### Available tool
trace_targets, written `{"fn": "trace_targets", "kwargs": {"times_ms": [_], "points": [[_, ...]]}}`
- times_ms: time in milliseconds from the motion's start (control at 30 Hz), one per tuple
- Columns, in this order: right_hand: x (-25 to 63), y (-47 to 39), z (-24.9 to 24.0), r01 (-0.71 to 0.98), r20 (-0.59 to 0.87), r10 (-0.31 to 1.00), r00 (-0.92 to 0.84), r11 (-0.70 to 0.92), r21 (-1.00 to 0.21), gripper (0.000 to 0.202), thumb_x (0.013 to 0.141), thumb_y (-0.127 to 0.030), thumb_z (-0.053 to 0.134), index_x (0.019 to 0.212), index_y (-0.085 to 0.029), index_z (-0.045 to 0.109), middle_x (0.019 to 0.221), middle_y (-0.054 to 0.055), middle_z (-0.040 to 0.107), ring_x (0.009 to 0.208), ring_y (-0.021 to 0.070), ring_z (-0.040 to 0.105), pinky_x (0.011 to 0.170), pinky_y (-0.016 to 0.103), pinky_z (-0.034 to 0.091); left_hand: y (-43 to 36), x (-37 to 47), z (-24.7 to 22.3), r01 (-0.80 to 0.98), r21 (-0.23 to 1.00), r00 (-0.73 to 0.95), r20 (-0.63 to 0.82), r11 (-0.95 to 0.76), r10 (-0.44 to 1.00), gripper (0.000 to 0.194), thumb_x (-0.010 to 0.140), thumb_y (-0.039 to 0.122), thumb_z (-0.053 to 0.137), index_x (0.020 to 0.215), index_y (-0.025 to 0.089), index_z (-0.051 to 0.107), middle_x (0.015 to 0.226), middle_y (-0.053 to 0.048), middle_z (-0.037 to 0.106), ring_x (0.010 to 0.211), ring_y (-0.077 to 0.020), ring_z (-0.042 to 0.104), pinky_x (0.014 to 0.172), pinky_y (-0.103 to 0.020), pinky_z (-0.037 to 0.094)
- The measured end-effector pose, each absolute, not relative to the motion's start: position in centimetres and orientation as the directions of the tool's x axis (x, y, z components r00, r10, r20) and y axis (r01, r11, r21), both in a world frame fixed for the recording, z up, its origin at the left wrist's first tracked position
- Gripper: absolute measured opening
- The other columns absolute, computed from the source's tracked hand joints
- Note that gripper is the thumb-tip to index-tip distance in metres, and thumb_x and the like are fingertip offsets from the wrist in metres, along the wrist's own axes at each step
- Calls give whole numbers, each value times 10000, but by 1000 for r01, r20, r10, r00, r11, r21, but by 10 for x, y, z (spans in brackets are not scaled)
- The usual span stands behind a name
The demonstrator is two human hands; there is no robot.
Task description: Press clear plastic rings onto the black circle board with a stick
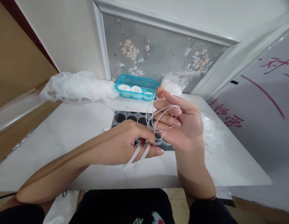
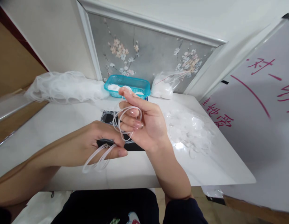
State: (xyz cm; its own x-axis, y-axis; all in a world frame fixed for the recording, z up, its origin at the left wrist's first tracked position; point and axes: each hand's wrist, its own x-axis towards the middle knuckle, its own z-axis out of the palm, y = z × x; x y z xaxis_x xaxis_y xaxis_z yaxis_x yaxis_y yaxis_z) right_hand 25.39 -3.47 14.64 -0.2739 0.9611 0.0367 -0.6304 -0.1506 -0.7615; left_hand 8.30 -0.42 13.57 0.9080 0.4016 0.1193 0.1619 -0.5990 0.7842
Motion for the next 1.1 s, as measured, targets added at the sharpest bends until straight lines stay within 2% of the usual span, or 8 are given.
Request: {"fn": "trace_targets", "kwargs": {"times_ms": [400,600,800,1000,1100], "points": [[256,-35,146,-606,51,957,-285,-138,-784,93,973,-265,457,973,-265,549,527,-118,357,368,38,242,383,147,220,-4,85,134,194,732,908,119,-653,403,306,926,375,603,708,168,660,607,46,527,538,-79,421,541,-215,321],[255,-33,144,-544,26,970,-243,-114,-832,85,955,-287,479,980,-266,558,532,-112,364,375,46,249,386,179,211,-4,86,134,194,722,908,124,-664,400,259,910,336,626,714,169,662,633,46,558,555,-77,451,562,-209,336],[258,-32,140,-483,104,962,-253,-33,-875,86,934,-327,531,994,-277,567,540,-113,377,385,46,243,395,196,215,-4,87,133,205,701,906,127,-683,403,314,916,368,614,676,167,634,596,54,513,530,-71,412,534,-204,319],[259,-32,139,-442,88,973,-213,-16,-897,95,934,-346,532,995,-290,581,551,-108,408,401,53,283,415,204,237,-1,85,136,244,702,874,139,-669,465,272,889,337,613,681,167,656,631,33,569,546,-84,453,536,-210,335],[258,-32,139,-459,94,971,-218,-17,-888,89,922,-340,553,984,-285,582,542,-108,399,394,52,274,407,197,237,2,81,139,255,742,847,138,-620,513,266,895,352,597,724,168,683,659,18,606,579,-101,501,539,-207,361]]}}
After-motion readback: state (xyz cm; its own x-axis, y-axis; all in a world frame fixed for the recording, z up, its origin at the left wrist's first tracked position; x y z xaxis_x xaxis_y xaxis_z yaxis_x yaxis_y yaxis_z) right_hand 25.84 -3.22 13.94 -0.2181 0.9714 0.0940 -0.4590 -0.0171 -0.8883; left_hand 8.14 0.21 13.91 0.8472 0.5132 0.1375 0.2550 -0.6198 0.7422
